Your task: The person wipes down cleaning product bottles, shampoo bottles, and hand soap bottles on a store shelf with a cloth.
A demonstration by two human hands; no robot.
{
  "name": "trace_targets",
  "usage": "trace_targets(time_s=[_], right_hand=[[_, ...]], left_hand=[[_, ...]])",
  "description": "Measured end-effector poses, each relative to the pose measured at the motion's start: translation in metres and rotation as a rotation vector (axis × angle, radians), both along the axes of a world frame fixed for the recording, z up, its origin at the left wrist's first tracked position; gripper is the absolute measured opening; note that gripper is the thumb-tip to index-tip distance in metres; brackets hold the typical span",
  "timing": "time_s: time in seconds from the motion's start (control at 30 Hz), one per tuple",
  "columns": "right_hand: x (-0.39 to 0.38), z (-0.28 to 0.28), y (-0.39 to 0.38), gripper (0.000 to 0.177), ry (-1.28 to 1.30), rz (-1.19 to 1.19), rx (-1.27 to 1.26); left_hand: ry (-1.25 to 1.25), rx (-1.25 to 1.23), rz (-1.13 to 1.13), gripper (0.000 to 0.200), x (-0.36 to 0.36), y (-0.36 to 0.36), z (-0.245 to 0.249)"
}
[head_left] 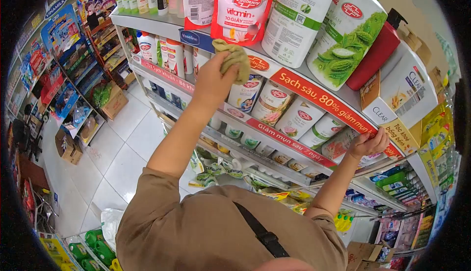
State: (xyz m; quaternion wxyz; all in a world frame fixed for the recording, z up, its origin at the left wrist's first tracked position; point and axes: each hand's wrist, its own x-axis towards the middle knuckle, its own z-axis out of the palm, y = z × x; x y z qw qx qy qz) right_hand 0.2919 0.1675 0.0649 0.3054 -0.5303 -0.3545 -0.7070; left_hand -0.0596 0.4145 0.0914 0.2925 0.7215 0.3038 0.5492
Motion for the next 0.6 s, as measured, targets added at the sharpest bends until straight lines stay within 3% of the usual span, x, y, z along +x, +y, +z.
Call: trace_targets(time_s=[0.27,0.5,0.6], right_hand=[[-0.001,0.003,0.002,0.041,-0.03,-0.012,0.009],[-0.005,0.003,0.003,0.04,-0.033,-0.009,0.016],[-0.005,0.004,0.001,0.039,-0.03,-0.011,0.001]], left_hand=[[0.035,0.368,-0.15,0.034,0.059,-0.05,0.009],[0.319,0.367,-0.342,0.034,0.092,-0.095,0.009],[0.241,0.386,-0.348,0.032,0.081,-0.079,0.004]])
